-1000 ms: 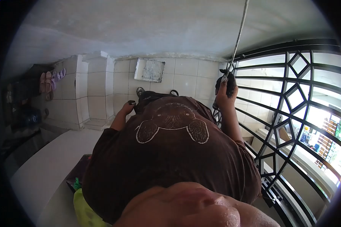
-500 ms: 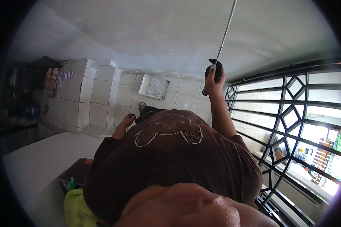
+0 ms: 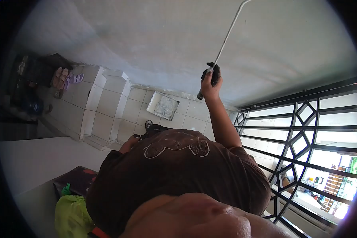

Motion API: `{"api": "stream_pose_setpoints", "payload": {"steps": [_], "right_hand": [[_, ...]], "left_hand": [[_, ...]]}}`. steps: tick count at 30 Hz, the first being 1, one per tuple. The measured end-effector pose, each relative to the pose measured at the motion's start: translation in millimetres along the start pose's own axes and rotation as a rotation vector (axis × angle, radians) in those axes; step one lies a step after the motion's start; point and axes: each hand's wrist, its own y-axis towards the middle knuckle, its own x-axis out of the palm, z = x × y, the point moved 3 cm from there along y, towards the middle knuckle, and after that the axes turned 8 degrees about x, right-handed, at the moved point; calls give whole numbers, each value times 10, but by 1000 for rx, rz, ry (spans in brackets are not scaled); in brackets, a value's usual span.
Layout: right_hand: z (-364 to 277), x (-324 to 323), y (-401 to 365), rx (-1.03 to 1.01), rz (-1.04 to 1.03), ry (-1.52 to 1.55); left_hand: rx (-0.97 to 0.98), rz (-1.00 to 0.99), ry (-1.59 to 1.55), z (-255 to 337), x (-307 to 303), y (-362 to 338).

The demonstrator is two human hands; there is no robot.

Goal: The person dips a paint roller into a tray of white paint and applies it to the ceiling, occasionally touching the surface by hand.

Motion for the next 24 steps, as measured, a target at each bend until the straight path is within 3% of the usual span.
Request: {"api": "stream_pose_setpoints", "payload": {"steps": [3, 6, 8, 9, 12, 17, 21, 24], "right_hand": [[-55, 151, 172, -49, -20, -4], [-196, 330, 343, -96, -64, 15], [-139, 419, 490, -93, -72, 8], [-119, 469, 552, -90, -75, 4], [-105, 579, 575, -16, -69, 68], [2, 527, 463, -62, -118, 53], [15, 427, 536, -193, -62, 185], [-10, 146, 582, -171, 1, 203]], "left_hand": [[-39, 29, -103, 241, 14, -18], [-50, 21, -12, 443, -28, -54], [230, -20, 118, 2, 110, 247], [369, -40, 184, 65, 125, 238], [77, 59, -14, 149, 178, 157], [76, 45, -89, 148, 256, -59], [29, -3, -36, 116, 287, -324], [15, -34, 23, 181, 264, -458]]}}
